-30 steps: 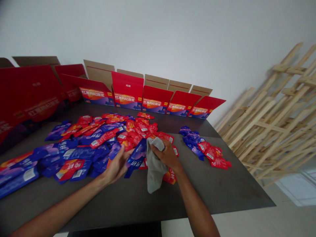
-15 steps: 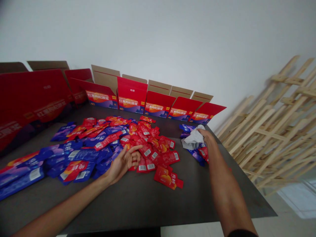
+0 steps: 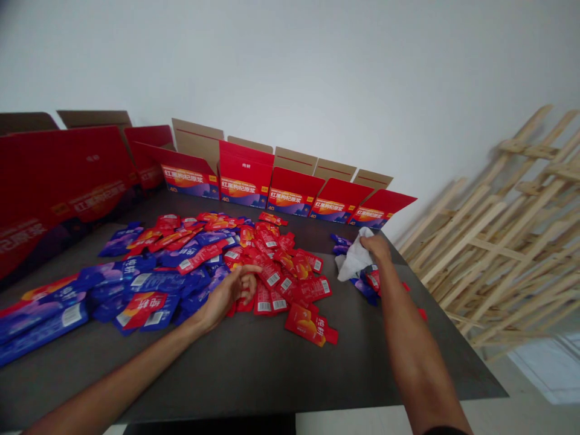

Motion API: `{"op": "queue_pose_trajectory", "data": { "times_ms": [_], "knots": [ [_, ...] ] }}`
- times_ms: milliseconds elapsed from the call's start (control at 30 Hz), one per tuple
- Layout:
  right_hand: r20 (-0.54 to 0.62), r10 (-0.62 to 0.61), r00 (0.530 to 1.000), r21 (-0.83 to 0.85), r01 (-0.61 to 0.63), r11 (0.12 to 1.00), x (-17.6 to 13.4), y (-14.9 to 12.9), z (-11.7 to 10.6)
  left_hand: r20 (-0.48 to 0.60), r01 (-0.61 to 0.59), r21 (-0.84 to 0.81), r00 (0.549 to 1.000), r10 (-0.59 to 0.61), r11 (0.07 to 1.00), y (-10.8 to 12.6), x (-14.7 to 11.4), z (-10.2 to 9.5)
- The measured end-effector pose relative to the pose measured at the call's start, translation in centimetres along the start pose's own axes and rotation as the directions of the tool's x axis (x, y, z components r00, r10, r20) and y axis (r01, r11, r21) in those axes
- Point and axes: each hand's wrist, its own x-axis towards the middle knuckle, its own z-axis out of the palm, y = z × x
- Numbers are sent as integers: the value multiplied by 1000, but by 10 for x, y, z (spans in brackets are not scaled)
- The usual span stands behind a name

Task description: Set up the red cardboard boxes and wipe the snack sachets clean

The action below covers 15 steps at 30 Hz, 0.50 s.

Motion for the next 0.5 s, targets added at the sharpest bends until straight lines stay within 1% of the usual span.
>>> {"op": "queue_pose_trajectory", "data": {
  "times_ms": [67,100,133,200,233,267,300,333,367,400,433,467,500],
  "knots": [
    [10,-29,1000,24,28,999,-5,-11,-3,32,-78,193,997,73,978,1,-1,-2],
    [18,-58,998,45,57,997,-9,-17,-3,59,-125,313,992,112,942,3,-1,-3],
    [27,-96,995,69,94,993,-15,-23,-2,86,-169,432,985,146,886,6,-1,-6],
    [51,-199,979,133,191,973,-31,-37,4,122,-241,630,969,213,738,14,-1,-13],
    [60,-258,964,170,245,954,-42,-43,8,120,-262,712,960,255,652,19,1,-18],
    [65,-315,947,206,296,933,-54,-49,13,105,-261,790,949,297,555,25,2,-24],
    [66,-365,928,235,342,910,-68,-54,19,77,-231,865,939,336,446,31,4,-31],
    [61,-414,908,267,385,884,-82,-58,26,32,-161,934,927,373,319,38,5,-39],
    [52,-461,886,303,426,852,-96,-62,33,-24,-53,982,918,397,182,45,6,-47],
    [41,-512,858,350,468,812,-111,-65,40,-100,82,995,902,420,61,51,6,-56],
    [25,-572,820,412,512,754,-124,-67,48,-195,229,973,874,445,-24,58,5,-65],
    [11,-620,784,469,544,696,-136,-70,55,-293,364,929,842,453,-75,64,4,-74],
    [-2,-657,754,513,565,646,-147,-71,62,-390,476,874,807,444,-99,68,3,-83]
  ]
}}
